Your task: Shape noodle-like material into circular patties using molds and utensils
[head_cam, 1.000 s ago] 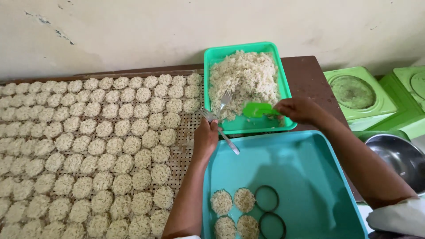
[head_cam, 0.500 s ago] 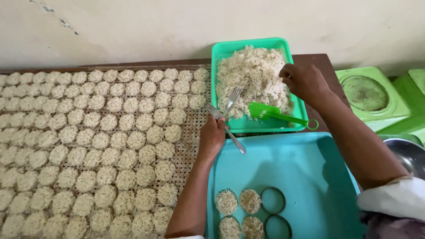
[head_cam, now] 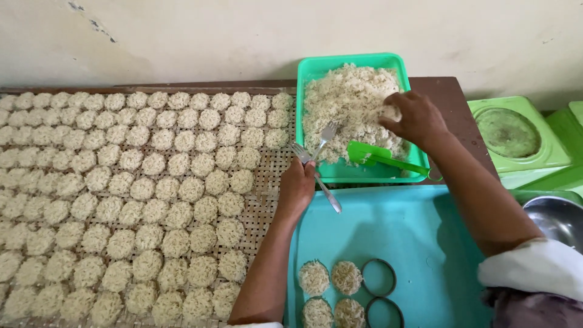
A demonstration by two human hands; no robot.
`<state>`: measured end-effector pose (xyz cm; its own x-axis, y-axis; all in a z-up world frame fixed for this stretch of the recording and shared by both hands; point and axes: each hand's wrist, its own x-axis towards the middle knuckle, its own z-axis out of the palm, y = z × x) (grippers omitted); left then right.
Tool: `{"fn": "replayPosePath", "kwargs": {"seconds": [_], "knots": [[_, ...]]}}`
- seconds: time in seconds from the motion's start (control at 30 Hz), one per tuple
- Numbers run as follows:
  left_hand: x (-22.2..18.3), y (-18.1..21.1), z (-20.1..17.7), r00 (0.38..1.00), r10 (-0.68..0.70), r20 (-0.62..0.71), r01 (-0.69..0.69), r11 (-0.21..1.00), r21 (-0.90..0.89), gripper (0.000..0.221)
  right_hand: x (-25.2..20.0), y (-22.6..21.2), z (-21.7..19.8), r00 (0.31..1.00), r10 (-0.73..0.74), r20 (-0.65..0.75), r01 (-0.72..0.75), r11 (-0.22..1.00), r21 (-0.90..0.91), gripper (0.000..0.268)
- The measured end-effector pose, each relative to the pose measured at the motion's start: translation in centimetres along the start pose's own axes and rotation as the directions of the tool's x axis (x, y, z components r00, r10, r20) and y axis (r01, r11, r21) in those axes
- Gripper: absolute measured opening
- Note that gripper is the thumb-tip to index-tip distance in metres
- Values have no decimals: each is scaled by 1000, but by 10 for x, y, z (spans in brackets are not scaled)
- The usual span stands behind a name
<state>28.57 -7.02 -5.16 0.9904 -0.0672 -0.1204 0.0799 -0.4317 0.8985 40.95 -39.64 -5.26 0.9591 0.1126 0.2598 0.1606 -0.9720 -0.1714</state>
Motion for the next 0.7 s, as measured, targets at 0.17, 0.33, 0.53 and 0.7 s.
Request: {"fn": "replayPosePath", "kwargs": {"seconds": [0.17,0.33,0.53,0.7], "knots": [[-4,6,-2,1000,-30,4,30,999,-24,40,-10,7,-8,999,-10,46,6,996,94,72],[0,3,-2,1000,-20,4,20,1000,-18,38,-9,4,1,1000,2,8,-3,995,104,62],[-8,13,-11,994,-77,75,82,995,-64,48,-3,17,21,999,35,-12,-34,998,60,43],[-27,17,-19,996,-71,60,73,997,-35,42,-13,21,6,980,47,-195,-7,979,203,30]]}}
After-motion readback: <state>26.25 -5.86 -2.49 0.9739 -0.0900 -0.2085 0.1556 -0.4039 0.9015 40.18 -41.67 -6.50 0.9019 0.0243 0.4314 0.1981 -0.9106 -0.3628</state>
